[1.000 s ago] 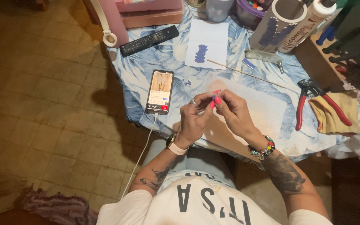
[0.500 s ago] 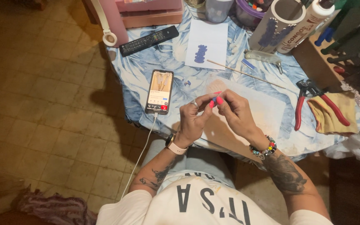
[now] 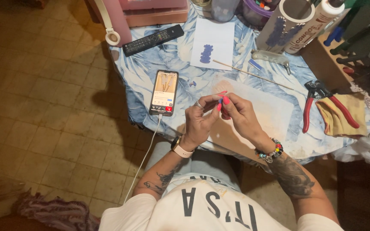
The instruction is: Picking up small pink craft pieces and pressing them onto a paper template
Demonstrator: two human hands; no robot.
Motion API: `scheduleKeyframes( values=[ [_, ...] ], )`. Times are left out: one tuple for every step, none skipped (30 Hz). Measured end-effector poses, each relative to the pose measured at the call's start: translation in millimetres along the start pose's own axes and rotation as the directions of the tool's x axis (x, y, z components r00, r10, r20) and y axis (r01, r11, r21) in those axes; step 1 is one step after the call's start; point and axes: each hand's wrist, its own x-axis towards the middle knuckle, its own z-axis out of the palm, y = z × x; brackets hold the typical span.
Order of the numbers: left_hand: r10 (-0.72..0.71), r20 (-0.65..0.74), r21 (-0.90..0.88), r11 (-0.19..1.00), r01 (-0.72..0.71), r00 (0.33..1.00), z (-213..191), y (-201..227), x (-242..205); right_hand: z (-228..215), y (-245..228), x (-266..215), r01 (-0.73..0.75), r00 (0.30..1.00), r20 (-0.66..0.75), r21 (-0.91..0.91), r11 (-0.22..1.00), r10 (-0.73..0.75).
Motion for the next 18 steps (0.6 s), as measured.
scheduleKeyframes(
  values=[
    [0.0, -0.002, 0.0, 1.0, 0.0, 1.0, 0.3, -0.2, -0.2, 1.2, -5.1, 0.4, 0.0, 1.0, 0.002, 0.0, 1.0, 0.0],
    [-0.004, -0.003, 0.001, 1.0, 0.004, 1.0, 0.5, -0.3, -0.3, 2.6, -10.2, 0.9, -0.01, 1.0, 0.012, 0.014, 1.0, 0.01],
    [-0.006, -0.004, 0.002, 1.0, 0.006, 1.0, 0.1, -0.6, -0.7, 4.5, -15.0, 1.3, -0.019, 1.0, 0.024, 0.028, 0.999, 0.019],
    [-0.005, -0.006, 0.003, 1.0, 0.005, 1.0, -0.3, -1.6, -3.0, 1.5, -6.2, -0.7, -0.018, 1.0, 0.026, 0.028, 0.999, 0.017],
    [-0.001, 0.004, 0.016, 1.0, 0.001, 1.0, -1.3, -2.5, -3.2, -1.5, 2.4, -0.6, -0.021, 0.999, 0.043, 0.073, 0.997, 0.018],
    [0.002, 0.013, 0.03, 1.0, -0.002, 1.0, -2.3, -3.1, -3.4, -4.4, 10.7, -0.5, -0.025, 0.998, 0.06, 0.118, 0.993, 0.018],
    [0.012, 0.01, 0.034, 0.999, -0.012, 1.0, -2.8, -0.8, -3.5, -6.2, 12.9, -0.7, -0.016, 0.998, 0.067, 0.119, 0.993, 0.008],
    [0.007, 0.022, 0.061, 0.998, -0.008, 1.0, -3.3, 1.6, -3.9, -7.8, 14.9, -1.0, -0.019, 0.996, 0.085, 0.119, 0.993, 0.009],
    [0.003, 0.031, 0.088, 0.996, -0.006, 1.0, -4.1, 4.0, -4.0, -9.4, 17.0, -0.5, -0.021, 0.994, 0.106, 0.119, 0.993, 0.009],
    [0.015, 0.024, 0.093, 0.996, -0.017, 1.0, -5.6, 7.3, -5.2, -13.9, 19.1, 0.5, -0.013, 0.993, 0.117, 0.119, 0.993, -0.001],
    [0.001, 0.055, 0.202, 0.979, -0.012, 0.999, -7.0, 10.6, -7.0, -18.4, 21.2, 0.8, 0.046, 0.99, 0.133, -0.082, 0.996, -0.034],
    [-0.016, 0.082, 0.309, 0.951, -0.01, 0.996, -8.3, 13.5, -8.8, -23.0, 23.7, 1.4, 0.107, 0.986, 0.155, -0.277, 0.955, -0.065],
    [-0.015, 0.076, 0.311, 0.95, -0.01, 0.997, -10.4, 10.3, -11.0, -28.9, 29.8, 3.5, 0.108, 0.985, 0.161, -0.275, 0.955, -0.065],
    [0.041, 0.122, 0.474, 0.875, -0.095, 0.992, -12.4, 6.6, -13.1, -34.9, 36.3, 5.8, 0.192, 0.976, 0.184, -0.465, 0.864, -0.118],
    [0.082, 0.178, 0.616, 0.768, -0.176, 0.981, -14.4, 2.7, -16.5, -40.6, 43.4, 6.6, 0.263, 0.963, 0.215, -0.63, 0.73, -0.161],
    [0.079, 0.174, 0.618, 0.767, -0.171, 0.982, -16.1, -7.7, -23.8, -44.7, 51.0, 7.7, 0.263, 0.963, 0.219, -0.628, 0.732, -0.158],
    [0.071, 0.253, 0.725, 0.646, -0.238, 0.965, -17.9, -18.0, -29.0, -49.2, 58.2, 10.7, 0.296, 0.955, 0.251, -0.784, 0.546, -0.158],
    [0.049, 0.327, 0.806, 0.507, -0.306, 0.944, -19.5, -28.1, -34.3, -53.7, 65.3, 13.7, 0.316, 0.948, 0.281, -0.891, 0.327, -0.15]
  ],
)
